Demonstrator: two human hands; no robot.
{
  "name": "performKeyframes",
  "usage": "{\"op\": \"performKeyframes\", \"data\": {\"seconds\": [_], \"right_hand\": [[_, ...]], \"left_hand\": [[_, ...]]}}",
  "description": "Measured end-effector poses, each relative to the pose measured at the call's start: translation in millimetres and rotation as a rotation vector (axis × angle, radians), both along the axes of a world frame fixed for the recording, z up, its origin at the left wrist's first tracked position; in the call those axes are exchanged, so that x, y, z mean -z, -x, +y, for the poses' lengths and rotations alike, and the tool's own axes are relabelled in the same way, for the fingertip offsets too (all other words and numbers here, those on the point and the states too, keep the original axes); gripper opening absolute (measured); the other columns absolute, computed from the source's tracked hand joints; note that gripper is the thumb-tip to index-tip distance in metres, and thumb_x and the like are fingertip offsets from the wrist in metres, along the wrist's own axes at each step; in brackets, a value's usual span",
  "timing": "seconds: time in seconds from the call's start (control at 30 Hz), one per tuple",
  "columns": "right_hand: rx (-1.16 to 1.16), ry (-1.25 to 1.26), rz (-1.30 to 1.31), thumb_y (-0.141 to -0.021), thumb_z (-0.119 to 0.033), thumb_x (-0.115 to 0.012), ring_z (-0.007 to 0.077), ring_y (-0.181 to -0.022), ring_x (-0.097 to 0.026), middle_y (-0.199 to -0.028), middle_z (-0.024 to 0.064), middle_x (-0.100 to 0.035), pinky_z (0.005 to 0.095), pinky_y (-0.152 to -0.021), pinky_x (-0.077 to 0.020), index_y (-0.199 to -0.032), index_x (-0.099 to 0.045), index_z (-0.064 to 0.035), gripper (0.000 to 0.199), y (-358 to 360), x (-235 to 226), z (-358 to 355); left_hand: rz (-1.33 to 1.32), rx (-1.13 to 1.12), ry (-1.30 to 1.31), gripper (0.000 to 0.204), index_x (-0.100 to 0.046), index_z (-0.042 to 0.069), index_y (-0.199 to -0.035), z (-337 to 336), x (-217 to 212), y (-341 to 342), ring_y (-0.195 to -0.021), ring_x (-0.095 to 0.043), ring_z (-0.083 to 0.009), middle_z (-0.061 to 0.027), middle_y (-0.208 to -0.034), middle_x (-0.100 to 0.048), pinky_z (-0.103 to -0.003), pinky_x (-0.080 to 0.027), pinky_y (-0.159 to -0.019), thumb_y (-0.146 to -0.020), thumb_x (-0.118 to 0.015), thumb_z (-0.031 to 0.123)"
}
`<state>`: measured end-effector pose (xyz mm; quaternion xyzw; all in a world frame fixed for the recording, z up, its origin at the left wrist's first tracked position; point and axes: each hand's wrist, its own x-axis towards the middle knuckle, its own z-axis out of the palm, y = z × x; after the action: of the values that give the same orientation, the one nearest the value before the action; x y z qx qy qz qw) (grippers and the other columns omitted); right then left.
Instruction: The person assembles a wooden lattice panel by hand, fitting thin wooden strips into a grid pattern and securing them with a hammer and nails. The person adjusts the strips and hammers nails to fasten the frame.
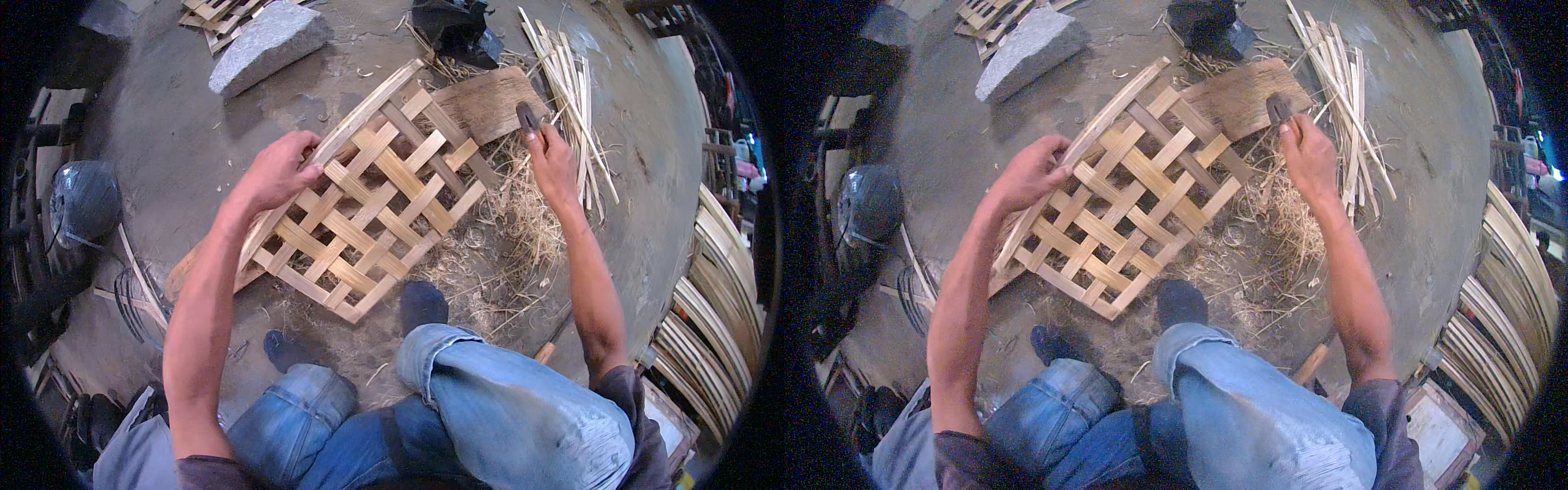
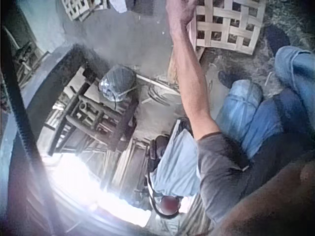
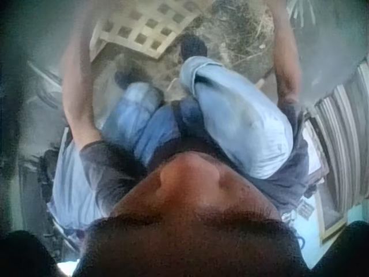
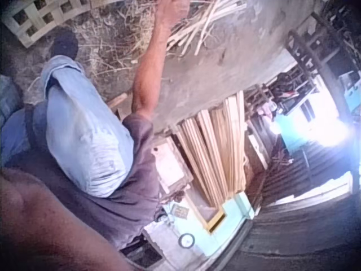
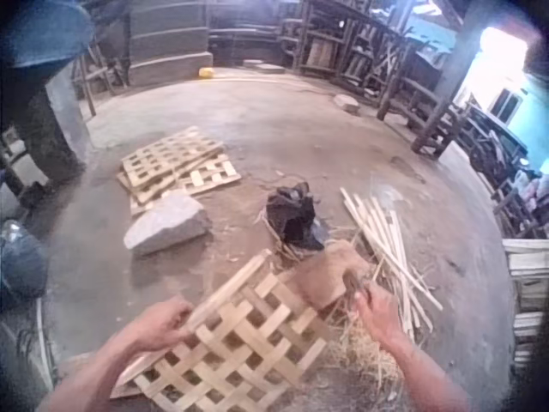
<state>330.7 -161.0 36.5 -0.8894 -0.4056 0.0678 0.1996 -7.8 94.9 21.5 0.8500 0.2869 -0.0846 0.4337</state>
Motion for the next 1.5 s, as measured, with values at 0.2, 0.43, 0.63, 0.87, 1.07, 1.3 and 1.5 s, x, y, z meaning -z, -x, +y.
{"op": "performKeyframes", "data": {"seconds": [0.2, 0.43, 0.63, 0.87, 1.07, 1.3, 1.5], "right_hand": [[-0.112, -0.110, -0.131, -0.087, -0.018, -0.066, 0.0344, -0.089, -0.064, -0.099, 0.0184, -0.066, 0.0419, -0.081, -0.0499, -0.117, -0.062, -0.0013, 0.035, -35, 50, -8], [0.053, -0.231, 0.072, -0.093, -0.029, -0.060, 0.0257, -0.072, -0.062, -0.082, 0.0101, -0.065, 0.0386, -0.068, -0.0493, -0.111, -0.063, -0.0048, 0.030, 43, 31, 5], [-0.064, -0.008, 2.083, -0.095, -0.072, -0.015, 0.0161, -0.069, -0.066, -0.083, 0.0100, -0.069, 0.0288, -0.061, -0.0537, -0.124, -0.057, -0.0005, 0.088, 104, 30, 21], [0.091, -0.446, 2.320, -0.100, -0.058, -0.033, 0.0211, -0.071, -0.067, -0.090, 0.0112, -0.069, 0.0345, -0.066, -0.0574, -0.123, -0.056, -0.0011, 0.066, 129, 4, 79], [-0.074, -0.367, 1.763, -0.100, -0.027, -0.054, 0.0191, -0.087, -0.068, -0.096, 0.0113, -0.069, 0.0347, -0.080, -0.0565, -0.115, -0.061, 0.0003, 0.031, 140, -2, 52], [-0.111, -0.319, 1.502, -0.096, -0.021, -0.061, 0.0097, -0.074, -0.063, -0.091, 0.0050, -0.068, 0.0240, -0.066, -0.0526, -0.108, -0.064, 0.0008, 0.025, 212, 34, -2], [0.015, -0.360, 1.497, -0.095, -0.019, -0.063, 0.0114, -0.074, -0.066, -0.088, 0.0074, -0.070, 0.0241, -0.063, -0.0524, -0.107, -0.064, 0.0041, 0.026, 252, 54, -10]], "left_hand": [[-0.085, 0.016, 0.525, 0.047, -0.053, -0.001, -0.127, 10, -54, 10, -0.105, -0.056, -0.0126, -0.0047, -0.113, -0.061, -0.029, -0.045, -0.094, -0.089, -0.067, 0.022], [-0.136, -0.074, 0.387, 0.044, -0.056, 0.000, -0.127, 47, -168, 55, -0.101, -0.056, -0.0092, -0.0012, -0.111, -0.062, -0.027, -0.045, -0.092, -0.091, -0.065, 0.024], [-0.404, -0.100, 0.195, 0.039, -0.059, 0.004, -0.124, 63, -214, 67, -0.099, -0.058, -0.0076, -0.0002, -0.116, -0.064, -0.027, -0.047, -0.089, -0.090, -0.070, 0.020], [-0.476, 0.103, -0.109, 0.022, -0.065, 0.005, -0.104, 72, -196, 56, -0.117, -0.056, -0.0186, -0.0033, -0.118, -0.062, -0.034, -0.043, -0.105, -0.084, -0.069, -0.002], [-0.362, -0.046, -0.429, 0.033, -0.069, 0.012, -0.097, 51, -144, 79, -0.129, -0.047, -0.0254, -0.0092, -0.132, -0.047, -0.037, -0.040, -0.107, -0.073, -0.069, -0.011], [-0.273, -0.258, 0.195, 0.062, -0.045, 0.015, -0.146, 50, -74, 81, -0.112, -0.055, -0.0173, -0.0097, -0.126, -0.059, -0.027, -0.041, -0.100, -0.088, -0.049, -0.008], [-0.201, -0.308, 0.433, 0.055, -0.043, 0.011, -0.146, 69, -60, 52, -0.100, -0.056, -0.0125, -0.0066, -0.118, -0.063, -0.029, -0.045, -0.089, -0.092, -0.047, 0.004]]}}
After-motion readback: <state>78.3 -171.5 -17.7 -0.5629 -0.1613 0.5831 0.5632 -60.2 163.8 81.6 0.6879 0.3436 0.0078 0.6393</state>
